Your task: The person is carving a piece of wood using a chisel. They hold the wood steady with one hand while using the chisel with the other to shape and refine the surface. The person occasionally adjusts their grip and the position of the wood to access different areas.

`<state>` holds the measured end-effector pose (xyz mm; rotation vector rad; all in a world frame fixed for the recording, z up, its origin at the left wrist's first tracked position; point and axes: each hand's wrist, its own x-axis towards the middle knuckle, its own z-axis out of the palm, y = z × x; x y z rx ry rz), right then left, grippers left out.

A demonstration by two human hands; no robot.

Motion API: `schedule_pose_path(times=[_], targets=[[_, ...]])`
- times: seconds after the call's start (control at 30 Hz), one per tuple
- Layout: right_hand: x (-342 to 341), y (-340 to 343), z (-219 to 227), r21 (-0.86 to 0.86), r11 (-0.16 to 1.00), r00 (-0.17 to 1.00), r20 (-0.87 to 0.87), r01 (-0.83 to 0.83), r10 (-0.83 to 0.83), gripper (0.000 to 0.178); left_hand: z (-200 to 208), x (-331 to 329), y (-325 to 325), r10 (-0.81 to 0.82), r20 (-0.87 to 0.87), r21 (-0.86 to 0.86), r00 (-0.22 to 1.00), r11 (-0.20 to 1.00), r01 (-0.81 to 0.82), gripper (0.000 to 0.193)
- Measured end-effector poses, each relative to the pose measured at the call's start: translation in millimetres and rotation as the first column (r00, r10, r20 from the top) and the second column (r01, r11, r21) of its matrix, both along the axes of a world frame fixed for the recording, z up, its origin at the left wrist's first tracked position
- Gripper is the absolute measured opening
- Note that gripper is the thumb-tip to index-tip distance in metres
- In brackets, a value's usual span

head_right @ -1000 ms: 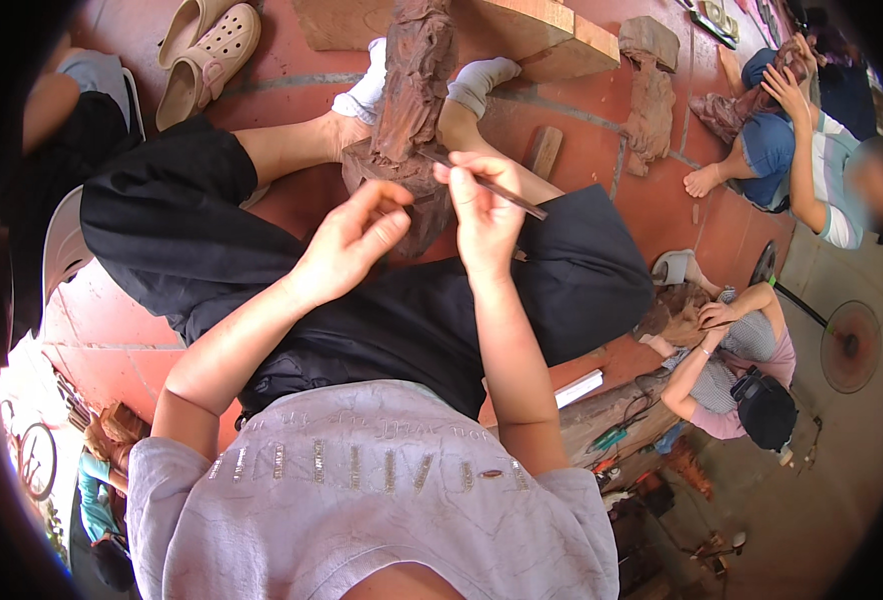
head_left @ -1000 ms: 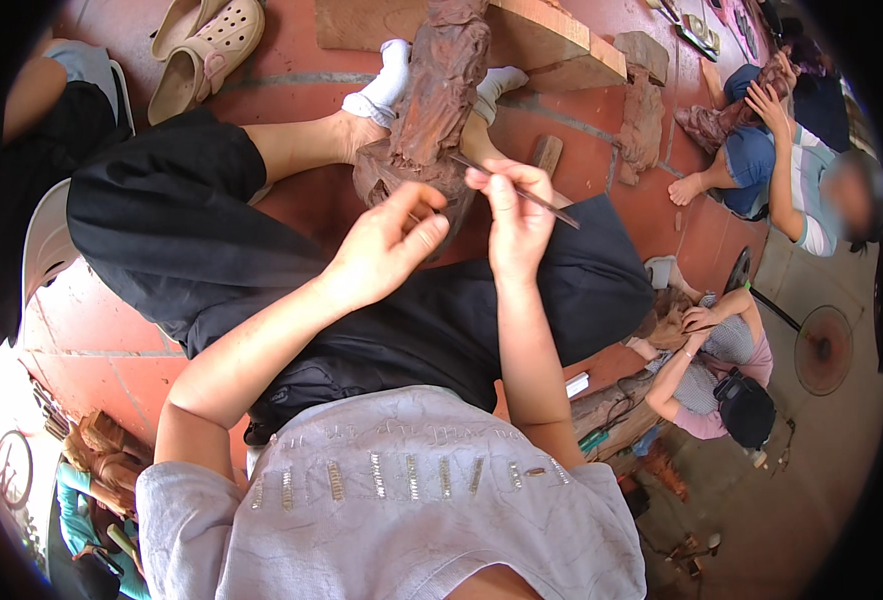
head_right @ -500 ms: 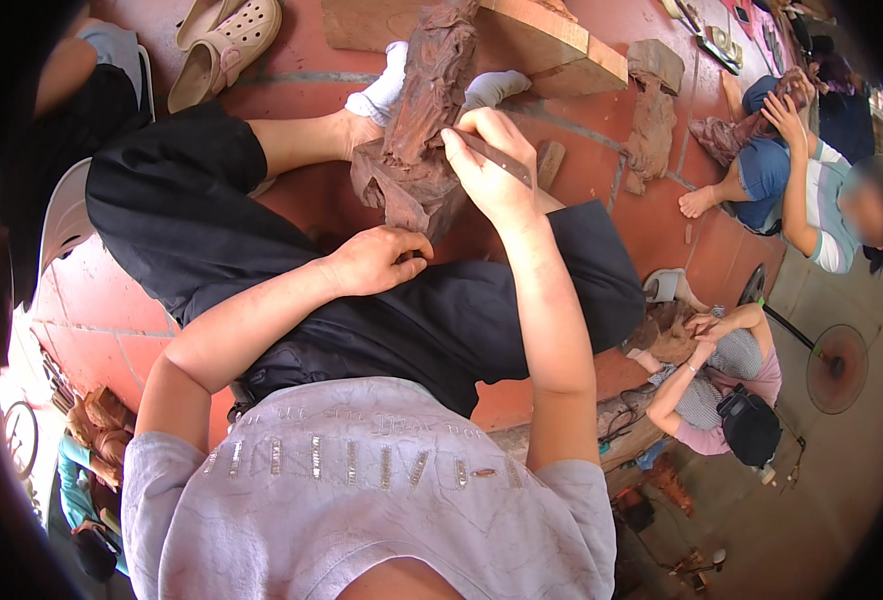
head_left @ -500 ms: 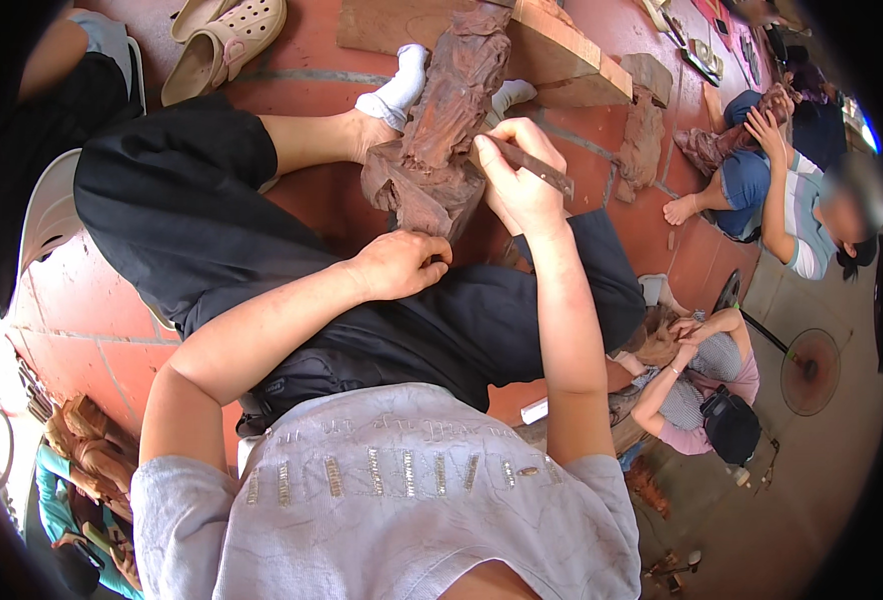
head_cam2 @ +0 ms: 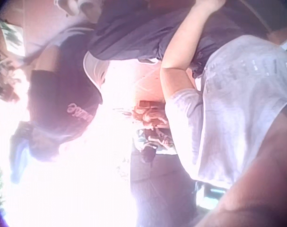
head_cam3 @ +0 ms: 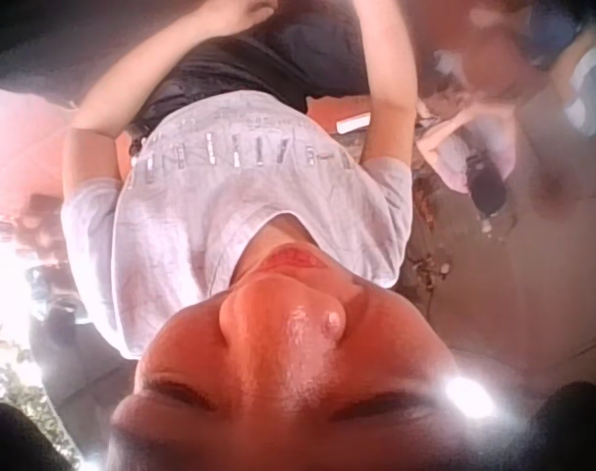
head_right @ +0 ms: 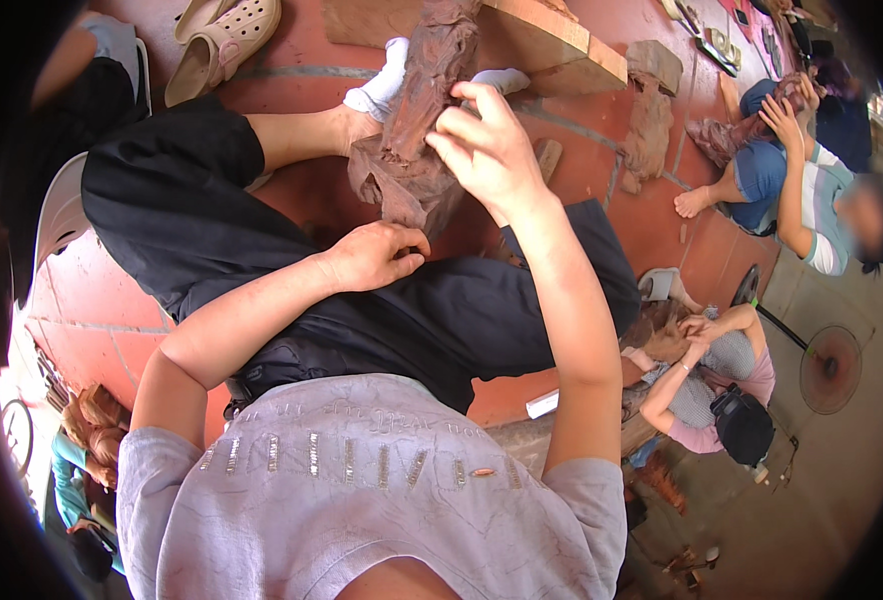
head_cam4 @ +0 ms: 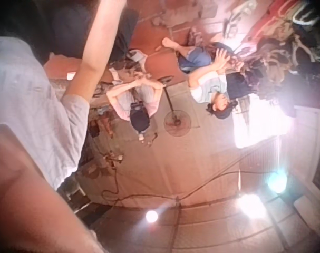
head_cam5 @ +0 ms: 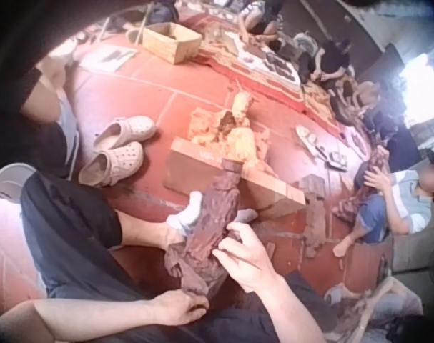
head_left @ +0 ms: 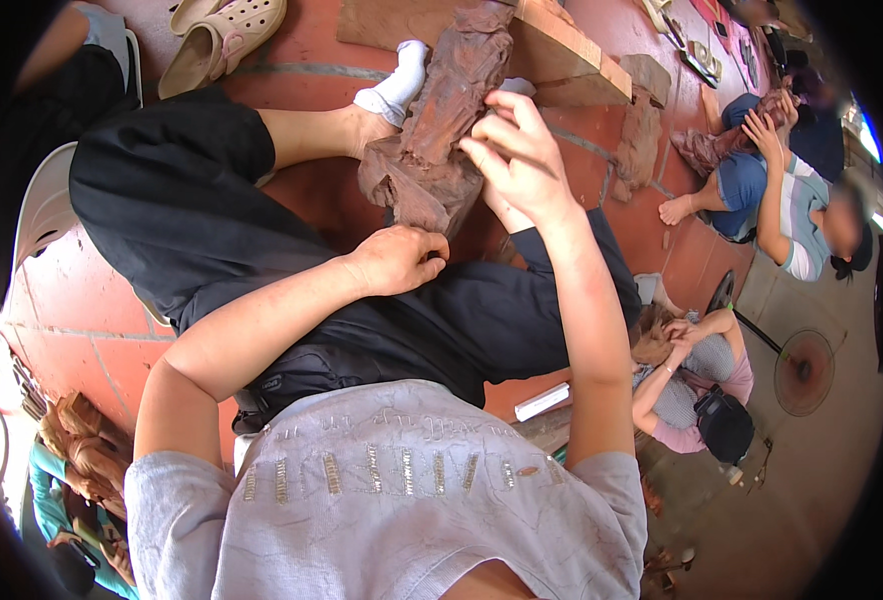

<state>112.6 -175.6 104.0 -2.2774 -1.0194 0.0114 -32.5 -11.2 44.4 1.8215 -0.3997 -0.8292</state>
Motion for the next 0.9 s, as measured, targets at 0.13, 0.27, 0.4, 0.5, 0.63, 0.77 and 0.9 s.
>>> schedule_pose_path(times=[0.13, 0.27, 0.4, 0.5, 0.63, 0.77, 0.9], targets=[[5, -4, -2, 0.025, 1.0, 0.997, -0.077, 0.012, -0.01, 0.013, -4, 0, -1, -0.018, 0.013, 0.003, 1.0, 1.0, 0.018, 0.023], [4, -1, -2, 0.016, 1.0, 1.0, -0.01, 0.021, -0.021, 0.014, 1, 0, 0, 0.001, 0.007, 0.015, 1.0, 1.0, -0.001, 0.023], [8, -7, -10, 0.016, 0.999, 0.998, -0.041, 0.052, -0.051, 0.014, -1, 2, -1, -0.019, -0.005, 0.01, 1.0, 1.0, 0.019, 0.024], [9, -5, -8, 0.019, 0.994, 0.986, -0.131, 0.108, -0.104, 0.013, 0, 0, 0, -0.01, 0.009, 0.018, 1.0, 1.0, 0.01, 0.024], [-6, -2, -11, 0.011, 0.996, 0.996, -0.025, 0.09, -0.089, 0.011, -1, 1, 1, 0.001, 0.006, -0.01, 1.0, 1.0, -0.001, 0.024], [7, -1, -7, 0.055, 0.991, 0.981, -0.155, 0.124, -0.115, 0.012, -3, 2, -1, -0.024, 0.011, 0.009, 1.0, 1.0, 0.024, 0.024], [-5, 0, -11, 0.026, 0.995, 0.996, -0.026, 0.091, -0.091, 0.012, -2, 1, 1, 0.0, 0.01, -0.006, 1.0, 1.0, 0.0, 0.024]])
